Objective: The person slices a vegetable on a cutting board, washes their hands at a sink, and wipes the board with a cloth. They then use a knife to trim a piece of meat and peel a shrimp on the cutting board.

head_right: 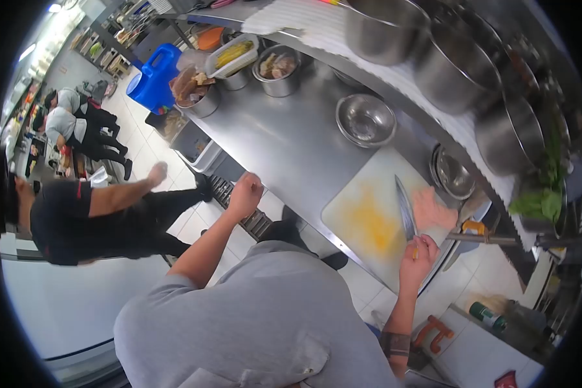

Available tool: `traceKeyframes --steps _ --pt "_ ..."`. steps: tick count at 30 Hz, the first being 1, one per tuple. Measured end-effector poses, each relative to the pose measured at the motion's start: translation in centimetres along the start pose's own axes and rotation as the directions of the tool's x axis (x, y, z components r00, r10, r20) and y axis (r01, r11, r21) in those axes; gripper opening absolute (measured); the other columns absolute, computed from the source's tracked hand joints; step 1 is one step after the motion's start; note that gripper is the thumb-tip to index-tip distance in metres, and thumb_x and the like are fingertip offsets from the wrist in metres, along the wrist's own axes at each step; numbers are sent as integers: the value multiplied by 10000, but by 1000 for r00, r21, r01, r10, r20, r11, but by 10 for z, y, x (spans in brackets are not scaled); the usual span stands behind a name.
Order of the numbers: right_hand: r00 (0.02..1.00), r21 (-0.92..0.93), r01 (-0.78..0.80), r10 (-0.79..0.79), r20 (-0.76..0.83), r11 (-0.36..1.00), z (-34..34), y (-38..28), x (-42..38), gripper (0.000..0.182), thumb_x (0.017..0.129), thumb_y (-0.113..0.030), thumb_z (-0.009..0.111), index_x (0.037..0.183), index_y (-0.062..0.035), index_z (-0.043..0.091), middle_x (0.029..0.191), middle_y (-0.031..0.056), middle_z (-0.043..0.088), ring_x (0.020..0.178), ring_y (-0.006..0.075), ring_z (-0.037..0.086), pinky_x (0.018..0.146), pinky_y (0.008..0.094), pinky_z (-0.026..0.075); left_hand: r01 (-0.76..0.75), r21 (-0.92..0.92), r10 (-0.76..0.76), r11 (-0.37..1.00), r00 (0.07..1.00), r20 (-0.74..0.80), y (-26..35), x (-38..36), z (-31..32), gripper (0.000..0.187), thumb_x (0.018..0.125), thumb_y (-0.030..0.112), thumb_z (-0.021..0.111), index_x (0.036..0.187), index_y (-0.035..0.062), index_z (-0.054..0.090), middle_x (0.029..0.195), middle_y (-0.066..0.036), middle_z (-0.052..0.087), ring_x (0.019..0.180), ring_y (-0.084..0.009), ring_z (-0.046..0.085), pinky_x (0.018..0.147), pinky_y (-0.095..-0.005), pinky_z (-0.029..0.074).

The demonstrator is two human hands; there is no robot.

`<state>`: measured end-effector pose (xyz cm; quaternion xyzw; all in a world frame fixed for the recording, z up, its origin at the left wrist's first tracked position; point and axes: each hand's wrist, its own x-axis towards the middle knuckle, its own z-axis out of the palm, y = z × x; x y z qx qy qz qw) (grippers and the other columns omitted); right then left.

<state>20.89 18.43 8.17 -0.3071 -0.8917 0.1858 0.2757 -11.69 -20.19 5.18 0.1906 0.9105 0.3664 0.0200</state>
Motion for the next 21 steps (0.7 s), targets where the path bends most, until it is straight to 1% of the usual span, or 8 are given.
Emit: traceKeyframes --steps 6,7,8,13,14,16,19,21 --pt "986 216 -159 146 75 963 65 -64 4 117 926 -11 686 1033 -8 734 1102 118 690 989 253 655 801 347 553 -197 -31 186 980 957 -221 -35 199 -70 113 907 99 686 1016 72 702 922 -185 703 826 -387 707 729 -459 561" --pt "983 197 -155 132 125 968 75 -80 1 111 947 -12 680 1043 -15 736 1078 113 694 943 217 666 775 316 554 -398 -55 350 916 858 -375 -54 253 -87 140 928 121 673 1044 54 713 949 -198 718 883 -396 716 778 -464 569" --pt "984 188 -158 138 115 969 87 -100 0 111 947 -12 680 1043 -15 736 1078 113 694 943 217 666 775 316 554 -249 -136 183 959 909 -374 -49 295 -114 162 936 132 656 1051 34 714 986 -213 735 953 -408 715 834 -468 571" --pt "933 216 -347 314 174 913 143 -213 -3 104 938 2 663 1023 3 724 1041 130 702 926 234 682 748 331 567 154 -216 -240 964 857 -457 -138 545 -156 347 877 229 716 1089 -45 714 1107 -252 746 1054 -415 717 892 -493 556" --pt "937 198 -330 295 187 923 153 -229 -1 104 942 4 664 1022 2 730 1046 136 704 923 240 687 743 330 576 146 -217 -230 965 867 -443 -161 582 -154 347 877 229 716 1089 -45 714 1107 -252 746 1054 -415 717 892 -493 556" --pt "932 175 -331 293 214 927 162 -260 4 104 940 1 670 1023 1 733 1053 141 705 925 243 690 737 331 579 313 -127 -328 941 937 -122 -195 632 -141 316 858 228 731 984 -62 732 999 -225 769 938 -366 763 808 -474 584" --pt "935 156 -317 281 218 935 173 -282 3 107 938 -11 687 1030 -2 741 1037 150 710 894 247 694 713 330 576 419 -271 -437 867 900 -6 -197 656 -136 280 869 222 721 889 -56 745 837 -197 762 752 -310 777 670 -437 598" --pt "922 140 -364 335 195 921 175 -291 -1 114 938 -17 691 1039 -3 743 1004 149 711 841 243 693 693 328 569 337 -235 -343 912 939 15 -202 667 -135 292 876 240 735 851 -51 746 734 -171 743 608 -275 745 556 -394 580"
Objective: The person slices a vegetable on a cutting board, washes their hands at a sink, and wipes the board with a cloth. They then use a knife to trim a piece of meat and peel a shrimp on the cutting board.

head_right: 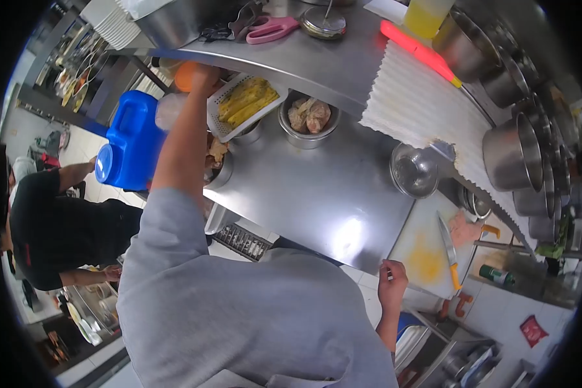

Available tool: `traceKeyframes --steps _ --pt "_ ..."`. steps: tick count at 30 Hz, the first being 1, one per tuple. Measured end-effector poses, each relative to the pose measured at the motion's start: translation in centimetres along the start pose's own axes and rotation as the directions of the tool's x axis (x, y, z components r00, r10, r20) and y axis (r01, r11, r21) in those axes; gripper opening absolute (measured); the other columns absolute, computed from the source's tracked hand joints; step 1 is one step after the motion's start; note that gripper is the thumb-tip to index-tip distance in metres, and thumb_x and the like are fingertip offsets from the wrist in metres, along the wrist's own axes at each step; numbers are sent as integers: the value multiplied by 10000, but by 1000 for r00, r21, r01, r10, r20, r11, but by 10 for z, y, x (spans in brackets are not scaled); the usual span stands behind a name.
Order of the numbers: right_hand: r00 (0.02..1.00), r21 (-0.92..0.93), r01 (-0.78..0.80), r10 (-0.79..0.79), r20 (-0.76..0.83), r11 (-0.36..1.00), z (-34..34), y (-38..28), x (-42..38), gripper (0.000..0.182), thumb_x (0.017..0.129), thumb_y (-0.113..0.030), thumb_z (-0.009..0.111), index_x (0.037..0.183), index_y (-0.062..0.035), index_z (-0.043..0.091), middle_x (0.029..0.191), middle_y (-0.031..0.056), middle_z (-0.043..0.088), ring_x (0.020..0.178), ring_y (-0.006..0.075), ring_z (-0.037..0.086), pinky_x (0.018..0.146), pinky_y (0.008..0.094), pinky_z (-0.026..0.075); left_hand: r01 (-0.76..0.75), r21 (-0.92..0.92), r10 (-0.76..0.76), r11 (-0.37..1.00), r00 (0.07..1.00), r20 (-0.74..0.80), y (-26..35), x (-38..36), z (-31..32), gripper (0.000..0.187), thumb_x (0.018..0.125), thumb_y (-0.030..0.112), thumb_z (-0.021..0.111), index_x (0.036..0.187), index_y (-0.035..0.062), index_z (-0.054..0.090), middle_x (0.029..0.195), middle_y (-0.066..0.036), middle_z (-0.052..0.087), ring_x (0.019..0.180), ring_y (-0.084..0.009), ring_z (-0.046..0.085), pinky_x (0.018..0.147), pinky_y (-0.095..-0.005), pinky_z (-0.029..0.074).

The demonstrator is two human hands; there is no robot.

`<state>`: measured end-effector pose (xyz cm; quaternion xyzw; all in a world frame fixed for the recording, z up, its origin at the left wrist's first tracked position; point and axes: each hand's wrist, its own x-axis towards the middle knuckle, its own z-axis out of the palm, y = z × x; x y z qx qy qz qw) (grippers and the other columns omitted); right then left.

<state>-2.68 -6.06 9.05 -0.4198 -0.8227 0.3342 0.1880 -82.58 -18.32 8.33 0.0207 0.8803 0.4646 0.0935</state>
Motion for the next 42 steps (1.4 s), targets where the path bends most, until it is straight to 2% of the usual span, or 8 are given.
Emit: traceKeyframes --steps 3,9,11,15,30,33,37,42 --pt "999 -24 -42 42 -32 999 10 -7 -8 110 939 -21 696 1037 -10 746 966 141 715 762 234 686 674 333 560 -161 207 126 965 977 171 6 15 2 289 909 238 717 855 -45 740 788 -183 754 660 -286 762 566 -404 610" --pt "1000 -81 -27 26 -12 996 34 -27 -10 94 943 -41 707 1027 -14 741 926 139 718 740 236 689 668 344 556 -213 -25 212 977 938 275 27 -1 -20 250 1021 176 553 1130 -25 654 989 -203 747 739 -342 764 632 -464 675" --pt "999 -65 -53 52 -14 997 39 -32 -12 94 943 -41 706 1027 -12 739 928 142 717 744 243 691 670 346 557 -25 -505 228 863 910 346 1 49 -26 270 1057 204 525 1229 3 581 1042 -187 725 789 -342 761 650 -450 685" --pt "998 -62 -59 59 0 996 42 -27 -19 100 947 -48 708 1037 -17 740 947 150 724 762 264 700 675 348 560 -74 -380 244 922 872 424 29 43 -84 293 1077 250 517 1239 11 562 1065 -208 716 815 -335 761 690 -451 691" --pt "998 -18 -48 49 37 999 17 11 4 140 923 -58 697 1049 -11 737 970 159 713 823 313 690 719 379 555 -63 -70 94 996 746 659 53 -304 -132 233 912 118 616 1049 -69 640 875 -157 693 641 -267 734 551 -333 638" --pt "996 -53 -51 46 -77 997 -21 44 8 156 897 -45 703 1045 -11 740 1006 173 713 922 344 691 810 396 564 -468 -79 351 880 532 771 -11 -347 -56 207 878 128 657 1012 -24 699 910 -130 712 726 -234 730 566 -332 639" --pt "944 -320 -90 -21 -330 943 -81 142 8 302 861 -55 723 1160 -12 709 1193 205 679 1160 401 624 1015 449 508 357 -237 19 904 519 854 -57 -478 92 260 924 44 632 1113 -124 570 972 -205 683 729 -279 725 639 -410 696" --pt "909 -590 -249 -25 -416 768 -141 235 22 556 824 -134 778 1351 -39 629 1325 208 636 1263 438 558 1076 521 456 448 -339 -2 827 605 796 -80 -582 180 322 979 74 620 1205 -141 543 1070 -212 683 854 -318 751 727 -452 690"
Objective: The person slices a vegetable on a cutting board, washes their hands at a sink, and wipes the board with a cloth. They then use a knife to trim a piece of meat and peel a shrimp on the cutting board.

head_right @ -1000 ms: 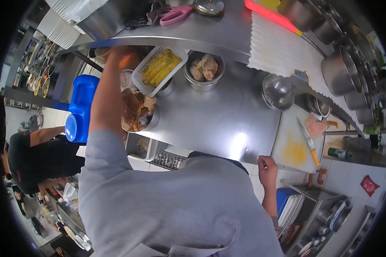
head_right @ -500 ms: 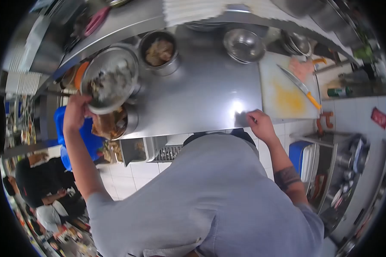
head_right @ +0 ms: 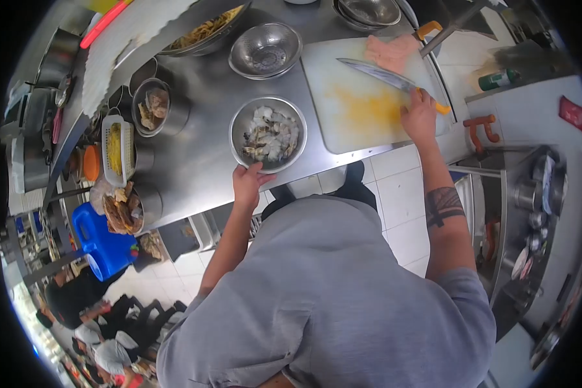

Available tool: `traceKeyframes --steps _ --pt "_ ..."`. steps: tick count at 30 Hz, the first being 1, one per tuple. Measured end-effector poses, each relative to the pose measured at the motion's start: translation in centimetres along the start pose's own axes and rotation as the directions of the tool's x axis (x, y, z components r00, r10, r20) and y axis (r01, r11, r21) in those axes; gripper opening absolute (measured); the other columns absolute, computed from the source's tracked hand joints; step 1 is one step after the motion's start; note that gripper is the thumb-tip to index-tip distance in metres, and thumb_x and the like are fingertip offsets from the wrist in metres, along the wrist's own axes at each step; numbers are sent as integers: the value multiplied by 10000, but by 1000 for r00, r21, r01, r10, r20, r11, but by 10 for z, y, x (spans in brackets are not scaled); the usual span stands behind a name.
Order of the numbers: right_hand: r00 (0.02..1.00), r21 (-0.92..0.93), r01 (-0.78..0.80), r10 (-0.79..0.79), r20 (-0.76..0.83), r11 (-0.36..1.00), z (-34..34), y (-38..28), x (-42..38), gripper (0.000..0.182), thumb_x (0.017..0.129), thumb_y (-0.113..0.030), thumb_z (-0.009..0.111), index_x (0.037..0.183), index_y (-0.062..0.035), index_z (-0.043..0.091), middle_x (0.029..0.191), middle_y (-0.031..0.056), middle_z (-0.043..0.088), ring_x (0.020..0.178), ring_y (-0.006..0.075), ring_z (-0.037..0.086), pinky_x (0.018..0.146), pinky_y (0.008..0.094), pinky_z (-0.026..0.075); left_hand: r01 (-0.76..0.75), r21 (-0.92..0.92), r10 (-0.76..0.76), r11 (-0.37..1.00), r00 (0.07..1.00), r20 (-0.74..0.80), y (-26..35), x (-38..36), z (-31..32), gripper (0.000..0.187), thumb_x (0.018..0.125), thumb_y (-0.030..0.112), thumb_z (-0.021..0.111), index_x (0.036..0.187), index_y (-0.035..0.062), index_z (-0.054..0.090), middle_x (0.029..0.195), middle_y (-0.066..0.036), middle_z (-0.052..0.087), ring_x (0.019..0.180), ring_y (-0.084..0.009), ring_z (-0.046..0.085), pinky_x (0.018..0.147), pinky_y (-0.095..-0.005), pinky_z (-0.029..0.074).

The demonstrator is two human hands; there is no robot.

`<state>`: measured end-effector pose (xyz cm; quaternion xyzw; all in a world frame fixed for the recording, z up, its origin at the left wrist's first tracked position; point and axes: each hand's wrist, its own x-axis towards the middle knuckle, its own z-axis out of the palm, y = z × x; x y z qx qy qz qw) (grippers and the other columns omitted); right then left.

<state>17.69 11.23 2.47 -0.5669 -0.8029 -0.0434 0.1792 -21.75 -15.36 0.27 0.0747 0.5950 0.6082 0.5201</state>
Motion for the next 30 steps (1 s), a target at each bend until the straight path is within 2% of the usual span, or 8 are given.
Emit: traceKeyframes --steps 4,6,8,11,13,21,26,30 --pt "993 13 -50 48 108 999 12 34 24 670 830 -205 789 1459 -124 573 1247 190 654 1223 428 574 1034 560 454 53 -46 -56 998 996 -69 2 -10 39 366 999 202 687 1169 -96 561 1074 -198 678 862 -273 745 698 -386 656" --pt "985 6 -61 59 164 998 6 37 30 670 848 -208 774 1482 -160 562 1208 180 663 1206 418 583 1024 565 450 173 628 32 758 953 -302 5 -14 44 458 985 326 743 1131 -63 550 1024 -173 650 825 -259 708 686 -377 586" --pt "957 -25 -4 11 290 1000 -1 46 35 599 919 -202 702 1497 -241 553 1123 183 668 1065 426 640 956 563 488 -133 963 728 233 681 -82 8 -31 71 436 913 303 793 1052 -40 563 941 -164 581 917 -365 610 820 -462 492" --pt "895 194 -30 -60 443 981 -5 69 28 556 977 -191 628 1519 -270 528 1069 216 680 927 413 685 866 535 533 -282 922 725 265 689 2 9 -20 97 387 855 262 809 1052 6 596 1010 -161 648 1005 -370 617 874 -471 490" --pt "883 288 -39 -102 458 957 -7 87 11 559 991 -193 604 1536 -275 518 1011 227 679 862 403 678 832 518 544 -248 959 550 -139 786 283 11 -11 112 364 824 233 806 1091 58 632 1073 -139 703 1044 -365 645 896 -495 494" --pt "616 448 -679 121 778 581 -108 89 -65 604 1014 -200 606 1591 -334 483 790 36 618 550 95 538 500 277 496 -311 946 527 -94 790 312 18 19 104 298 869 180 673 1136 50 693 1101 -207 716 972 -429 681 859 -527 542" --pt "549 401 -764 184 816 505 -115 85 -110 609 1010 -176 588 1593 -316 482 818 49 621 534 92 559 468 271 500 -520 827 600 214 738 309 51 -18 149 238 941 171 624 1116 52 731 1132 -245 699 1010 -445 678 892 -496 545" --pt "530 427 -804 172 830 414 -110 79 -123 600 1019 -152 593 1587 -314 493 789 35 612 524 88 535 460 256 475 -708 688 66 157 703 708 57 -17 215 319 991 280 643 1191 43 718 1168 -177 724 1130 -342 671 1000 -410 509"
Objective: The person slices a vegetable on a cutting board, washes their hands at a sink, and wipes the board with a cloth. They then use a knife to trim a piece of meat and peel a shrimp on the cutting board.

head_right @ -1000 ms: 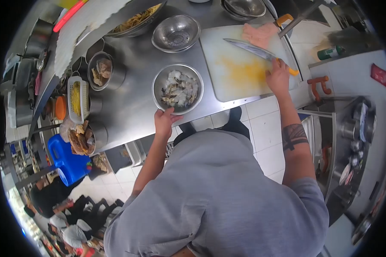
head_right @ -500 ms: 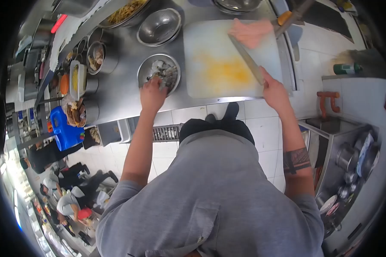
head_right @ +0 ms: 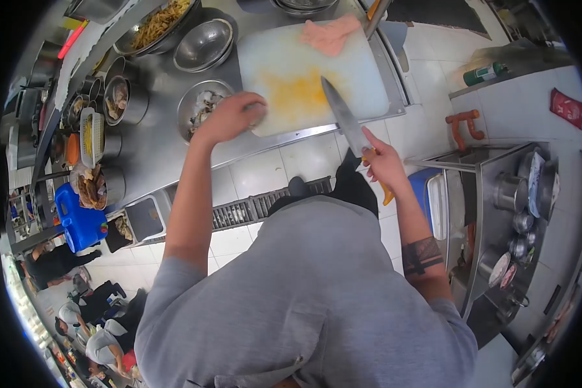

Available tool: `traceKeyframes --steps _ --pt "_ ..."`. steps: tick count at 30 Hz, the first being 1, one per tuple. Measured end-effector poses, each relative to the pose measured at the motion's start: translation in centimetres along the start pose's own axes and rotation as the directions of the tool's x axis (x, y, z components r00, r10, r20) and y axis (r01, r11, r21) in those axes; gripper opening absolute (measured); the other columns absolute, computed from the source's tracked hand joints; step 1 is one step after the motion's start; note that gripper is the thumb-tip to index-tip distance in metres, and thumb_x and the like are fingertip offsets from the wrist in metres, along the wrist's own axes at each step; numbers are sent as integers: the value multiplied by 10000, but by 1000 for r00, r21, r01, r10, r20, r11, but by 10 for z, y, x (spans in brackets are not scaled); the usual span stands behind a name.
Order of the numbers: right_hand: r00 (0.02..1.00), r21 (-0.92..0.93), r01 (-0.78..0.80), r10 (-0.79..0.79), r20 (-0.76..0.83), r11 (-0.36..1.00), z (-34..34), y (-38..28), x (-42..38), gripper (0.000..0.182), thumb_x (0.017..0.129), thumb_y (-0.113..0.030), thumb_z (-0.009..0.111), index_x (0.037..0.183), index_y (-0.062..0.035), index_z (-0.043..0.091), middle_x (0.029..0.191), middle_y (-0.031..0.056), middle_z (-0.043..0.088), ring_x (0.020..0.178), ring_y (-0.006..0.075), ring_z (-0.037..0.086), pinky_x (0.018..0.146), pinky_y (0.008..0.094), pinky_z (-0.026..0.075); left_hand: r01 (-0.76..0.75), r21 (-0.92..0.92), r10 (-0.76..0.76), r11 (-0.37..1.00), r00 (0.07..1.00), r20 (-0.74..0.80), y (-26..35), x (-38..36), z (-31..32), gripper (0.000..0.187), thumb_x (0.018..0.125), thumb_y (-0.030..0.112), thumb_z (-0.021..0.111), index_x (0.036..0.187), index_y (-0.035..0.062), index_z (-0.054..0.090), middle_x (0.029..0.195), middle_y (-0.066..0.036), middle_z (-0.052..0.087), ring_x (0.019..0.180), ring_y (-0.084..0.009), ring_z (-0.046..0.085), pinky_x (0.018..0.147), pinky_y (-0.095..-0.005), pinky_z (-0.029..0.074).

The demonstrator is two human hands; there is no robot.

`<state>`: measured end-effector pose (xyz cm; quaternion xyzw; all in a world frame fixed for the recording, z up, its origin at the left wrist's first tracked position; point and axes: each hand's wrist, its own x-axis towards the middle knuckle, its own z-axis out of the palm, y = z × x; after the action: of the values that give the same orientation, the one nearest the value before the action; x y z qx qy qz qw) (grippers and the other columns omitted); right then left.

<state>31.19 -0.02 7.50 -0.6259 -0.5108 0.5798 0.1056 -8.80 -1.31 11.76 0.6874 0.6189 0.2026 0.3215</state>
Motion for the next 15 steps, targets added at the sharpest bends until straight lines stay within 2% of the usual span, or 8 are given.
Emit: traceKeyframes --steps 2,6,8,9,11,12,14,15 --pt "1000 46 -10 9 24 999 3 6 4 592 1026 -148 594 1582 -326 498 788 30 610 522 82 534 457 251 467 0 -2 1 1000 932 363 -1 41 19 346 980 328 645 1172 50 719 1153 -171 726 1105 -332 676 985 -416 512" --pt "998 63 -9 6 58 998 5 12 11 579 1034 -156 607 1575 -335 507 784 19 608 518 74 529 455 244 458 -84 108 44 991 942 331 -27 92 79 334 947 289 691 1163 34 704 1100 -170 727 1081 -334 679 941 -411 529" --pt "997 54 2 -6 77 999 5 6 11 558 1038 -170 621 1563 -334 525 780 10 605 515 67 525 450 240 450 207 60 -199 977 973 -118 -13 81 96 339 902 224 752 1160 15 687 1042 -163 720 1023 -329 692 881 -411 548" --pt "996 52 4 -8 89 999 6 7 16 541 1040 -189 630 1552 -339 540 773 0 596 510 66 516 453 242 449 213 76 -205 974 974 -98 -5 73 104 339 902 224 752 1160 15 687 1042 -163 720 1023 -329 692 881 -411 548" --pt "993 39 29 -33 114 999 8 5 27 547 1032 -205 623 1556 -329 534 759 9 599 516 77 534 456 254 456 306 90 -251 948 889 -383 11 56 116 386 853 148 805 1182 -1 669 1001 -147 712 947 -303 701 840 -399 563" --pt "989 2 74 -73 132 997 9 4 34 553 1024 -220 616 1561 -319 528 746 17 603 521 88 552 460 265 464 315 104 -258 943 894 -366 7 55 122 386 853 148 805 1182 -1 669 1001 -147 712 947 -303 701 840 -399 563" --pt "985 4 57 -57 164 998 13 3 54 546 1022 -225 599 1555 -320 530 753 59 619 530 125 581 503 299 488 129 98 -68 987 879 -472 -9 50 134 401 835 129 826 1188 4 685 1019 -128 718 878 -246 695 825 -377 571" --pt "970 -83 209 -195 148 974 14 4 64 540 1018 -220 593 1549 -303 536 771 91 634 548 157 594 552 323 506 140 99 -79 985 884 -461 -13 50 136 401 835 129 826 1188 4 685 1019 -128 718 878 -246 695 825 -377 571"
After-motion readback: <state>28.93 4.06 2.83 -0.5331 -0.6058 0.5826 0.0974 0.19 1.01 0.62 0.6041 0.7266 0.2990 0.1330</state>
